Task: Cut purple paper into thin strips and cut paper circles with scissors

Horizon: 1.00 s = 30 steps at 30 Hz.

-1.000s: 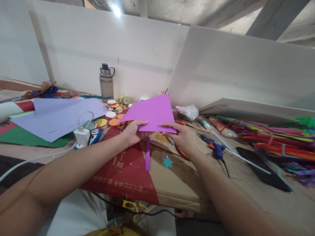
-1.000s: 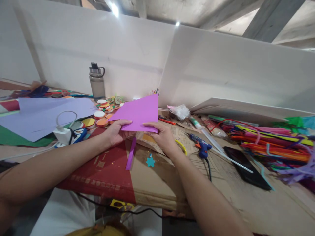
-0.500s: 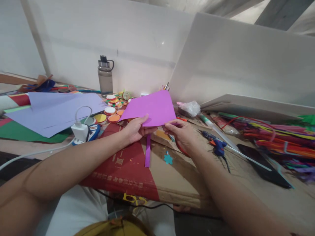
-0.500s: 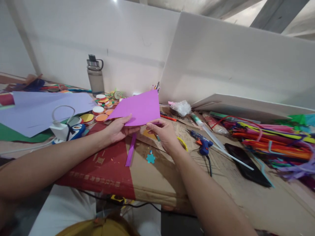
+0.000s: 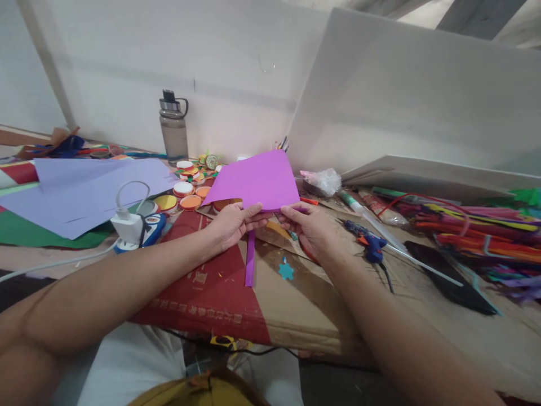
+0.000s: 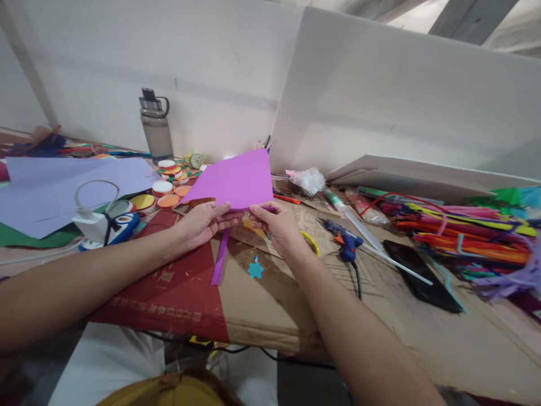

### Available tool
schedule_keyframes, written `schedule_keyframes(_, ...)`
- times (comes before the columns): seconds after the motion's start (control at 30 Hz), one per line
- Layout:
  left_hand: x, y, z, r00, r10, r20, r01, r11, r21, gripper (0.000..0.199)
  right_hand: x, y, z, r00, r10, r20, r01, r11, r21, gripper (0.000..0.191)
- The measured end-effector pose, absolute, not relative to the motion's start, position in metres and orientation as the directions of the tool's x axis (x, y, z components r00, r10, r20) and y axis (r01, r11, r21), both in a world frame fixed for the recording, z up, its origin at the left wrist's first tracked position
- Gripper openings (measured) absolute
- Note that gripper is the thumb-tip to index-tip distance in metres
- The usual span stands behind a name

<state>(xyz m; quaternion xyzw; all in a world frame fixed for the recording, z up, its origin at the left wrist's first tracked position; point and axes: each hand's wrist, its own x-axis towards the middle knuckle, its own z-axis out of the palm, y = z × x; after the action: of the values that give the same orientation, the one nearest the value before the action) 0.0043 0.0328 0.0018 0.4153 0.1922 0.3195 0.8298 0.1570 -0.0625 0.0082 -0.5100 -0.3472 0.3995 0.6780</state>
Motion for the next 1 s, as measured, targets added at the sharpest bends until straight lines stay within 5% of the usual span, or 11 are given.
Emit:
schedule_keyframes(0.6,0.009,0.025,-0.001,0.615,0.779,-0.12,-0.355,0.409,0.841,0.007,0.146,-0.056,0.004,0.525,0.851,0.0,-0.273,0.169,-0.947,0.028)
schedule_keyframes(1.0,0.009,0.024,-0.001,0.599,0.792,-0.12,-0.343,0.389,0.855,0.01,0.144,-0.051,-0.001,0.593,0.805,0.02,-0.163,0.145,-0.976,0.021)
